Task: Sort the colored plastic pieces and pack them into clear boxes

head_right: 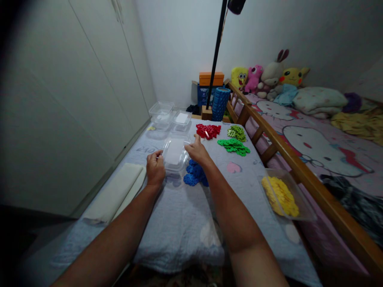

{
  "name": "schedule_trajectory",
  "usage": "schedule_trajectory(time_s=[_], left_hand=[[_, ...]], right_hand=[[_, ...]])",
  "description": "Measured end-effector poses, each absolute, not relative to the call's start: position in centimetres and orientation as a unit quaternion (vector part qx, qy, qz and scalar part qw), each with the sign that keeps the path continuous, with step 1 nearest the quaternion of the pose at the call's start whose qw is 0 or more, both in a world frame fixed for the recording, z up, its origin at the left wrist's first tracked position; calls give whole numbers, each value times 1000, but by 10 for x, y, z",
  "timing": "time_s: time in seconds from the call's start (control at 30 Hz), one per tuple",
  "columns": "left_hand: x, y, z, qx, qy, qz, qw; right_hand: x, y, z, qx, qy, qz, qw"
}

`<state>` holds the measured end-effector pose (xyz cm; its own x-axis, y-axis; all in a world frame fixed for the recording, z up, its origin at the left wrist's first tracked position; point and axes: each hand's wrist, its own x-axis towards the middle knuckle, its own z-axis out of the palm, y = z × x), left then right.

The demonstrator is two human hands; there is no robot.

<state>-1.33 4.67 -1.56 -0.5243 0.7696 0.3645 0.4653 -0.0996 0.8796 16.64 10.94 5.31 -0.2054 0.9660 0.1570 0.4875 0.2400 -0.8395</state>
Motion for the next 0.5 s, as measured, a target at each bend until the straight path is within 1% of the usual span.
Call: schedule_trajectory(time_s=[0.1, 0.23, 0.5], left_hand=[[-12, 47, -17, 464, 655, 580, 137], [-10, 44, -16, 465, 651, 586, 130], [-7, 41, -12, 471, 651, 584, 113]], right_hand=[[170, 100, 48, -544, -672, 358, 353], [170, 88, 42, -507, -696, 364, 356], [172, 72, 50, -473, -740, 356, 319]])
